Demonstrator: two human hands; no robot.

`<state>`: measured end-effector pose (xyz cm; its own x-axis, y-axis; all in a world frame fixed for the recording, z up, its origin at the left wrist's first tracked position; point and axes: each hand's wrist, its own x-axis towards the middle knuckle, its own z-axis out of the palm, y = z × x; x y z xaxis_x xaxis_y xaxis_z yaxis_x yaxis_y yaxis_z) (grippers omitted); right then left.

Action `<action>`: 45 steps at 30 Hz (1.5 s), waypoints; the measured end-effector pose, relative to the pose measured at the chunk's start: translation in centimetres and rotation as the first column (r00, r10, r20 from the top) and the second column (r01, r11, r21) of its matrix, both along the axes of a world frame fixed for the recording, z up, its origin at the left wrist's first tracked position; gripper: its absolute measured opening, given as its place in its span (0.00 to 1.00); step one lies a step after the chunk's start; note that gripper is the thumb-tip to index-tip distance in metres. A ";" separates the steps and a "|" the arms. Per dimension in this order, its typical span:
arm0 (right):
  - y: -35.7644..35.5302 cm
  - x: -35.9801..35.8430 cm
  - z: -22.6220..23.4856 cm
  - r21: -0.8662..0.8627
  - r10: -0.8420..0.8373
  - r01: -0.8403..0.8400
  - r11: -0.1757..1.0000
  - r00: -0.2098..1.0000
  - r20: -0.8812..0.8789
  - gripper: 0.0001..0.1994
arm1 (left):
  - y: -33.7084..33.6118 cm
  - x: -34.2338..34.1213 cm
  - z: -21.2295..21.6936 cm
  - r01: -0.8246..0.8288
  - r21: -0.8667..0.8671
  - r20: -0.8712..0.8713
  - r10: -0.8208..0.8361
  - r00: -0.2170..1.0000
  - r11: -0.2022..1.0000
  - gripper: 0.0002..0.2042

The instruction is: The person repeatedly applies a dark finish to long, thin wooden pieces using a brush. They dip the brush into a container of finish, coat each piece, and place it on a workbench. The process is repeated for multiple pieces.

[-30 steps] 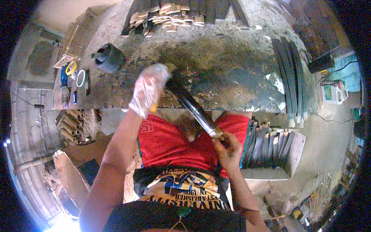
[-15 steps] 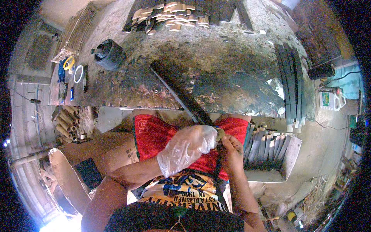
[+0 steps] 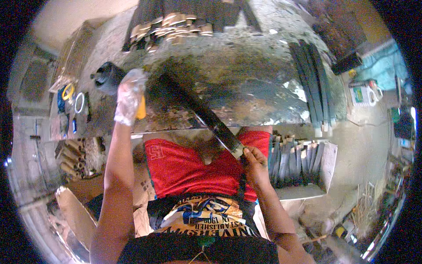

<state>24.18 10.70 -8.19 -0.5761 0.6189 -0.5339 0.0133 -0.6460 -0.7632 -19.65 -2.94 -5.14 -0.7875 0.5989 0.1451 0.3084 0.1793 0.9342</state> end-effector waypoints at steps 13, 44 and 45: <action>8.9 6.1 4.4 0.443 -0.325 0.306 0.843 0.945 -0.033 0.11 | -5.9 4.7 -1.6 0.042 0.442 0.265 -0.174 0.948 0.896 0.35; 2.7 -38.6 13.2 0.961 0.629 -0.273 0.040 0.754 0.188 0.20 | -6.1 5.5 -1.2 -0.302 0.631 0.710 -0.374 0.596 0.715 0.11; 1.0 -41.0 13.2 0.968 0.634 -0.246 -0.054 0.741 0.224 0.23 | -6.6 5.8 -0.7 -0.305 0.650 0.713 -0.418 0.563 0.696 0.10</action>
<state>-16.77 11.75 5.01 -0.9126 0.0135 0.4086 -0.3087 0.6325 -0.7104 -13.80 -9.55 -5.86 -0.7377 0.6617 -0.1340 -0.5984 -0.5491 0.5835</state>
